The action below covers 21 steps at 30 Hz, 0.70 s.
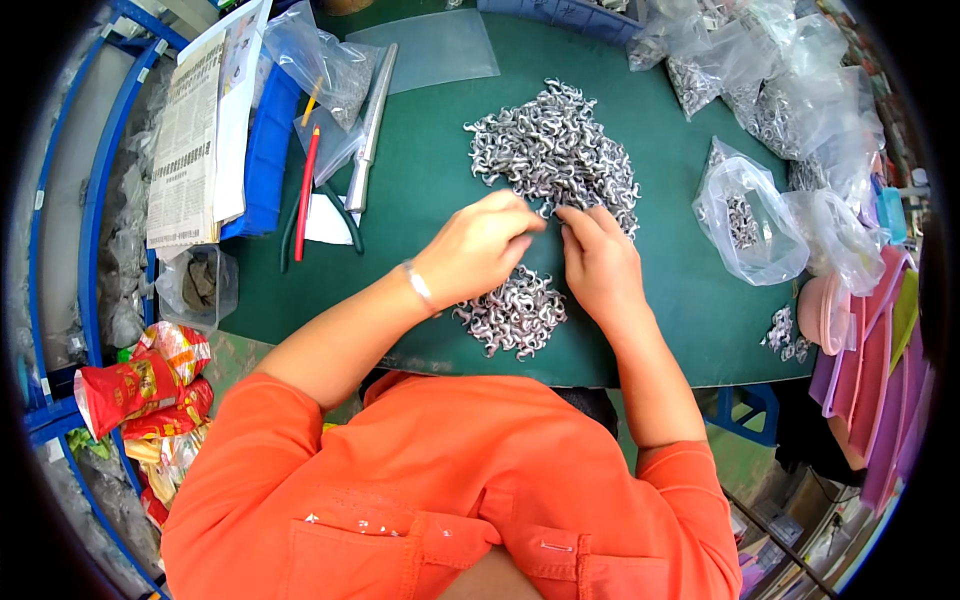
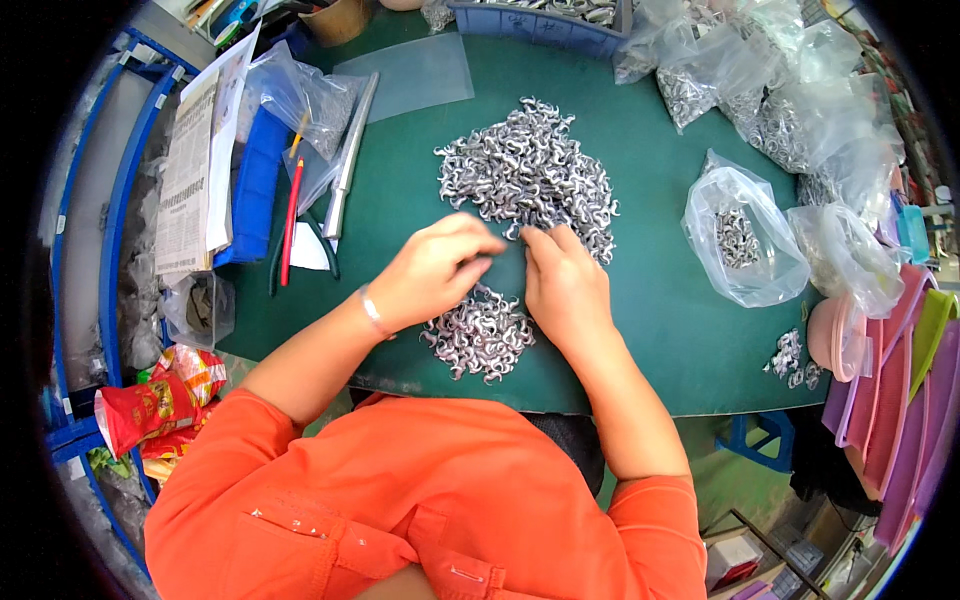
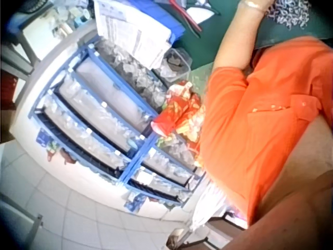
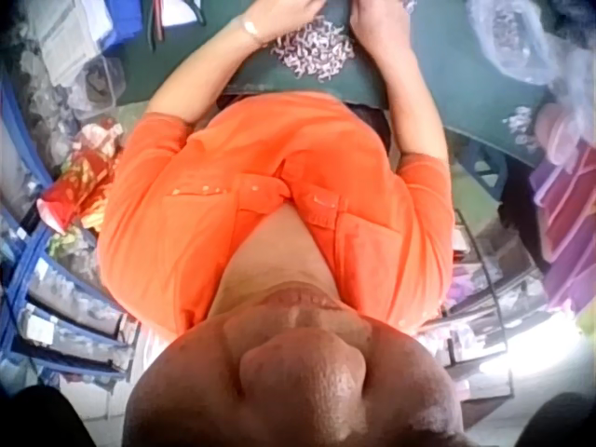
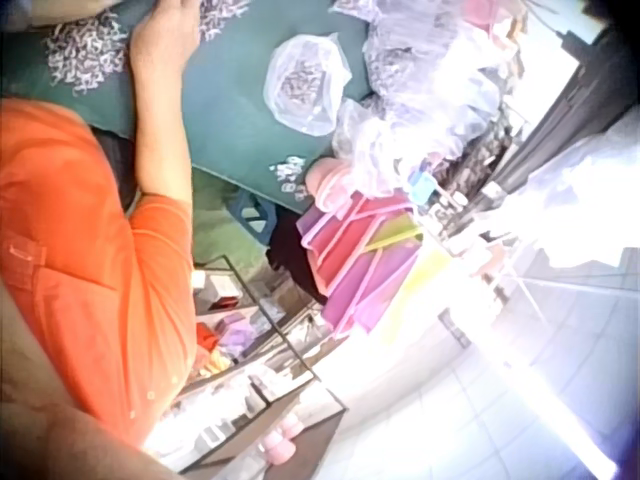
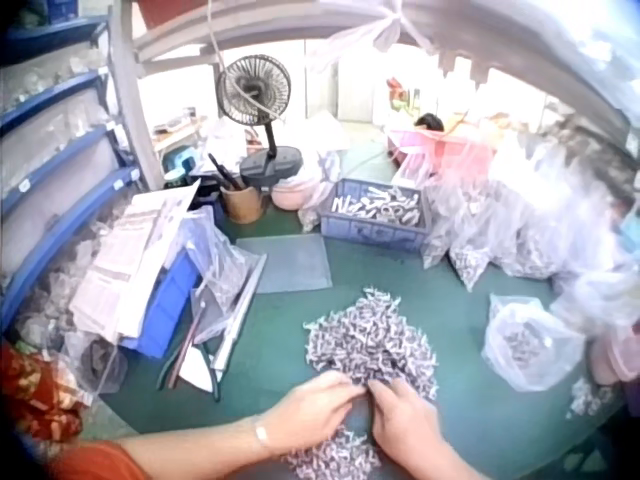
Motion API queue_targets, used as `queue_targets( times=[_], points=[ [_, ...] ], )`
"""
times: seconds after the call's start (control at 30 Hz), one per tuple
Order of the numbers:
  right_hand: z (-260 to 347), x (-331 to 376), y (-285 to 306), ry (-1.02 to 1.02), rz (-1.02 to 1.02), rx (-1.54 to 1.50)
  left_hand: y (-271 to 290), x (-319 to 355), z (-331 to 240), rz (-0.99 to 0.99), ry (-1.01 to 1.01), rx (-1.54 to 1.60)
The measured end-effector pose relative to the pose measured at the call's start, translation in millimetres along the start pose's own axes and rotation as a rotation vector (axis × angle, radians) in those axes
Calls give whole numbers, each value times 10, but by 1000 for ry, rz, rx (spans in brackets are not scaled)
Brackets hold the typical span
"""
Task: The person sits at a green workbench and repeatedly picks up small silver metal hooks and screws, joining them by hand. They place the assembled pairs into a small pile on the table. The process is repetitive and involves handling the components one at a time.
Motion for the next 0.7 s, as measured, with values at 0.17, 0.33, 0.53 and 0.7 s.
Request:
queue_targets(
  times=[0.17, 0.33, 0.53, 0.7],
  points=[
    [-83, -40, -196, -14, 50, 202, -259, -166, 163, -79, -89, -222],
    [-77, 47, -122, 64, 17, 149, -247, -82, 199, -37, -59, -312],
    [-70, 152, -6, -13, 123, -33, -156, 36, 128, -40, -24, -303],
    [-124, 210, 34, -183, 178, -469, -118, 109, 165, -30, -15, -329]
  ],
)
Point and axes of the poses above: each hand's wrist, its own x-axis away from the middle knuckle, its own y-axis out of the back of the hand, z = x × y, the point moved 1 cm from there along -x, towards the middle knuckle, and after that the axes turned 6 degrees about z, right-handed, at the moved point
